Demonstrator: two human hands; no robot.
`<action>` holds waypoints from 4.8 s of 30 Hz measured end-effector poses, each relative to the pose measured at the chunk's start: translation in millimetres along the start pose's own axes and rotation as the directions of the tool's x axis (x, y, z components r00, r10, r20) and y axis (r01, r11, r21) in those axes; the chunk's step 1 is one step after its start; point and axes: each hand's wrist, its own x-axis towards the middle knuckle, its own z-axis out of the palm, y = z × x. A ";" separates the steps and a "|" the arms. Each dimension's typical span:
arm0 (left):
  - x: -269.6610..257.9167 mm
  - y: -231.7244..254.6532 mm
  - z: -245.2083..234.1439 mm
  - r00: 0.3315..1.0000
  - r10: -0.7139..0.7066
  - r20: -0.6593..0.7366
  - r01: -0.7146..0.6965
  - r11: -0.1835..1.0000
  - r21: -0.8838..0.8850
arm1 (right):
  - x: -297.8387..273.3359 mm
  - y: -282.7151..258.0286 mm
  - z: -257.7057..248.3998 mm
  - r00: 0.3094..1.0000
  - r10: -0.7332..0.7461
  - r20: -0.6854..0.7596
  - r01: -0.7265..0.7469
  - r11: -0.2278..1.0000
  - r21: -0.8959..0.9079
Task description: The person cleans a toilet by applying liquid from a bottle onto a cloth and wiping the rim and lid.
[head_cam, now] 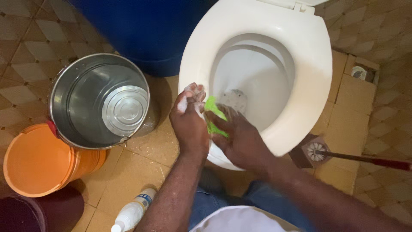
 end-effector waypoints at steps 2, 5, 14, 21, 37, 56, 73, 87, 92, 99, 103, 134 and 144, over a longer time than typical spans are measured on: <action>2.0 -6.9 -6.6 1.000 0.016 0.019 -0.015 0.998 -0.058 | -8.0 -0.1 4.5 0.998 0.013 0.061 -0.013 1.000 -0.004; -3.9 -12.5 -12.0 0.998 0.062 0.024 -0.061 0.998 -0.035 | -17.0 -1.9 1.1 0.995 0.022 0.101 -0.021 1.000 -0.011; -26.6 2.4 -7.7 0.922 0.388 -0.002 -0.341 0.814 0.470 | 1.1 -4.8 32.5 0.996 -0.056 0.068 0.049 0.994 0.094; -14.4 12.3 -3.7 0.940 0.340 0.038 -0.320 0.837 0.443 | 38.5 -6.4 25.0 0.957 0.131 0.260 -0.162 0.982 0.100; -10.4 -2.7 -0.8 0.943 0.326 0.071 -0.298 0.728 0.617 | 83.9 25.0 32.3 0.947 -0.290 0.135 0.293 0.956 -0.001; 8.4 -8.8 -4.0 0.868 0.428 0.251 -0.452 0.474 0.755 | 75.3 20.0 7.3 0.999 -0.022 -0.034 0.026 0.992 0.124; 44.1 9.1 7.9 0.846 0.374 0.380 -0.497 0.297 0.815 | 146.2 33.8 7.2 1.000 -0.026 0.010 0.027 0.981 -0.190; 50.1 11.5 14.0 0.852 0.291 0.436 -0.501 0.209 0.840 | 192.6 83.1 6.2 0.892 -0.206 0.401 0.445 0.545 -0.710; 50.4 15.0 8.4 0.820 0.296 0.489 -0.544 0.142 0.827 | 214.6 147.0 -24.1 0.970 -0.242 0.005 0.195 0.770 -0.607; 51.3 11.3 10.7 0.829 0.299 0.472 -0.537 0.194 0.821 | 208.4 110.8 13.1 0.937 -0.330 0.112 0.344 0.823 -0.452; 51.2 12.8 9.9 0.835 0.290 0.468 -0.535 0.226 0.814 | 216.2 114.0 8.1 0.922 -0.369 0.112 0.380 0.819 -0.431; 49.4 8.6 13.3 0.802 0.358 0.479 -0.553 0.141 0.821 | 169.9 144.3 -76.7 0.991 0.125 -0.046 -0.129 0.823 -0.552; 46.6 14.8 28.1 0.837 0.288 0.466 -0.494 0.028 0.869 | 127.2 167.0 -120.6 0.965 0.247 -0.084 -0.246 0.758 -0.604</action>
